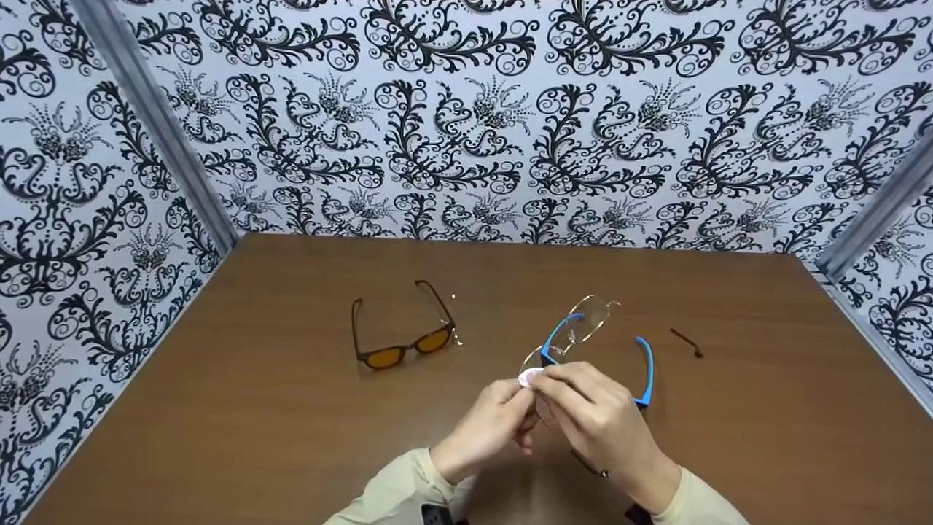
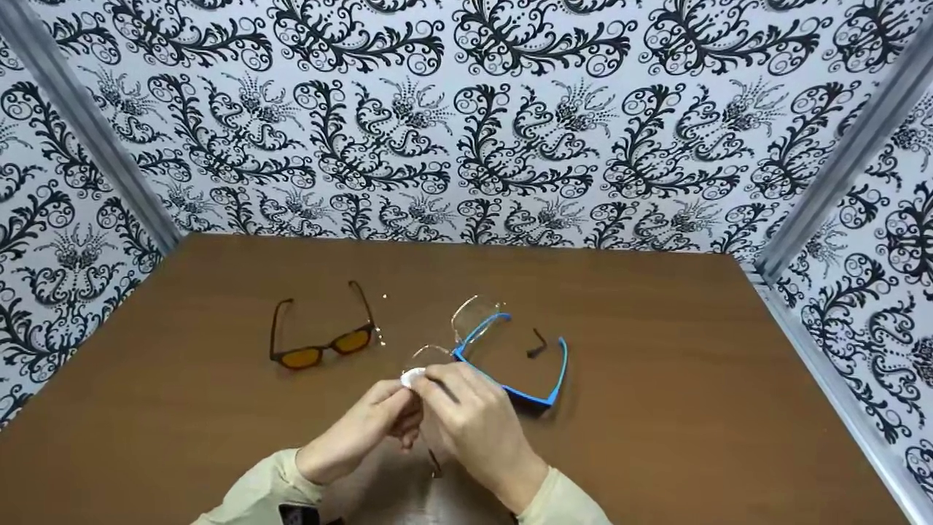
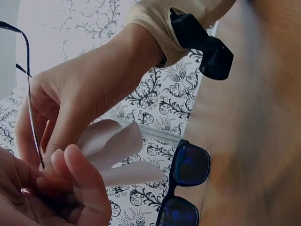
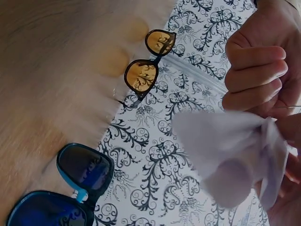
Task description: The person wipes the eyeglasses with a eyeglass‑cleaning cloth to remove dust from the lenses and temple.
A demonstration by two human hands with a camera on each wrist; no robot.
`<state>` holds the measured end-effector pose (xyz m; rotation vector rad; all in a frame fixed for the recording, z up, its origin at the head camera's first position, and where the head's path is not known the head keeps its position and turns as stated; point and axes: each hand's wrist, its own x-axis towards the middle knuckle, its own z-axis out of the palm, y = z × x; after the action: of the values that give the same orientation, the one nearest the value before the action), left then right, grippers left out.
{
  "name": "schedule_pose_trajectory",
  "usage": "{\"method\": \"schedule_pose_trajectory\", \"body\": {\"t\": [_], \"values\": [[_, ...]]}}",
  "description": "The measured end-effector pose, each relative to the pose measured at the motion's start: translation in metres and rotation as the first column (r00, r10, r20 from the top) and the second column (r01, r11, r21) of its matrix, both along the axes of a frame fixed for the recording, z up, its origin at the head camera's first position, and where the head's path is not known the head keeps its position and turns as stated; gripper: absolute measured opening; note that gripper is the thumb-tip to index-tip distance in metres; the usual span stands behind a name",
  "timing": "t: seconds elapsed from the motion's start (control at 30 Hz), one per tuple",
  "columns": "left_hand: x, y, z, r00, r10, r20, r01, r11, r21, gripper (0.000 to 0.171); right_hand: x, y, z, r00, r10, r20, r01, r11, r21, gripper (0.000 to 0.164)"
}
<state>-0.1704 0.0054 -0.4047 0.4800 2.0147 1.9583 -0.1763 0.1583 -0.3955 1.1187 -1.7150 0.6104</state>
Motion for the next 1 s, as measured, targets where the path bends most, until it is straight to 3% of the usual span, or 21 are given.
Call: {"method": "schedule_pose_trajectory", "body": {"t": [0.2, 0.33, 0.47, 0.7, 1.0], "values": [[-0.002, 0.001, 0.004, 0.998, -0.023, -0.053, 0.016, 0.992, -0.128, 0.022, 0.001, -0.003, 0.006, 0.986, -0.160, -0.037, 0.158, 0.986, -0.060, 0.022], [-0.005, 0.000, 0.005, 0.998, -0.050, -0.042, 0.044, 0.988, -0.145, 0.024, -0.001, -0.004, 0.005, 0.991, -0.131, -0.029, 0.131, 0.991, -0.019, 0.020], [-0.009, -0.003, 0.006, 0.999, -0.039, -0.016, 0.036, 0.991, -0.126, 0.024, -0.004, 0.000, -0.001, 0.993, -0.113, -0.023, 0.114, 0.992, 0.055, 0.023], [-0.014, -0.005, 0.004, 1.000, -0.021, -0.018, 0.018, 0.988, -0.154, 0.020, -0.009, 0.007, -0.008, 0.971, -0.238, 0.000, 0.238, 0.971, 0.009, 0.024], [-0.016, -0.004, 0.006, 0.998, 0.006, -0.055, -0.013, 0.992, -0.125, 0.022, -0.010, 0.003, -0.015, 0.985, -0.172, 0.027, 0.171, 0.984, 0.048, 0.023]]}}
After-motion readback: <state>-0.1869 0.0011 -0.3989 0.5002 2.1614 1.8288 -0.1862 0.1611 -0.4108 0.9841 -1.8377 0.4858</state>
